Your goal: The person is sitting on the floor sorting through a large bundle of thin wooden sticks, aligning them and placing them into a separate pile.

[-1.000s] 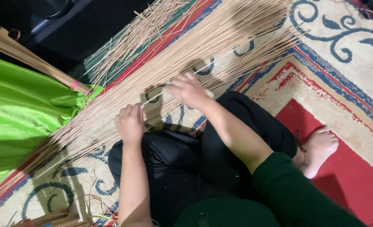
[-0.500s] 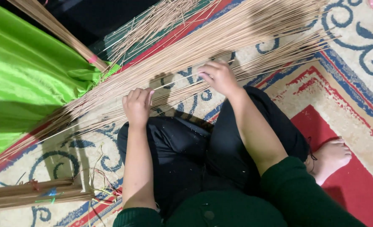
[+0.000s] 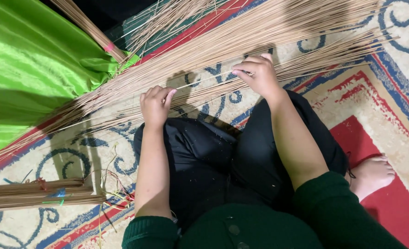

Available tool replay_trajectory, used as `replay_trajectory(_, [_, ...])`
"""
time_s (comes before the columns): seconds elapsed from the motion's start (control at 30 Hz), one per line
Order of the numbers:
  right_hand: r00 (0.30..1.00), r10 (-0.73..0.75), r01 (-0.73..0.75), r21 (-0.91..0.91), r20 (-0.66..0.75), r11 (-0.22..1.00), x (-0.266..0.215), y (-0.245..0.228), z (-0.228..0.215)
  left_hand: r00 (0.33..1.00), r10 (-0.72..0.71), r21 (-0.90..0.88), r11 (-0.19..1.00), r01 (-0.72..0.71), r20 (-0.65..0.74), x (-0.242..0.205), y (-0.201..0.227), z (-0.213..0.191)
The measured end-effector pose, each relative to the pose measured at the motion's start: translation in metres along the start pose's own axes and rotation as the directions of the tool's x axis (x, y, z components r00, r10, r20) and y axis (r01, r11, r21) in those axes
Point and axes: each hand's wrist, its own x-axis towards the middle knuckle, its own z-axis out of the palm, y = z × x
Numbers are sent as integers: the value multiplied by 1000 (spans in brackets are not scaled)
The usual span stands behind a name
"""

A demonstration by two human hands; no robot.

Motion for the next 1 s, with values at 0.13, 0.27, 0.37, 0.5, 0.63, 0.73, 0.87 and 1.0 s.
replay_trajectory(0.13, [998,65,-64,28,-18,998,0,-2,4,1000,-2,-4,1000,2,-6,0,0,0])
replay_trajectory(0.27, [992,127,-127,36,19,991,-2,-1,6,1000,5,3,1000,-5,-26,1,1,0])
replay_trajectory(0.37, [986,156,-160,65,62,985,-3,-5,1,1000,-2,0,1000,2,-23,1,1,1])
replay_trajectory(0.5, [983,175,-178,57,60,982,4,-14,-3,1000,0,2,1000,0,-18,0,1,2])
replay_trajectory(0.63, [979,197,-200,83,47,976,6,-19,-1,1000,6,10,1000,-6,-21,2,2,-1])
replay_trajectory(0.73, [967,249,-252,48,60,966,1,-20,2,999,36,7,999,-36,-39,3,4,-2])
replay_trajectory(0.87, [945,323,-319,-71,46,945,-3,-19,11,996,54,42,998,-51,-73,6,9,-6])
replay_trajectory(1.0, [908,415,-404,-145,54,903,-4,-17,24,994,61,69,996,-55,-86,8,11,-9])
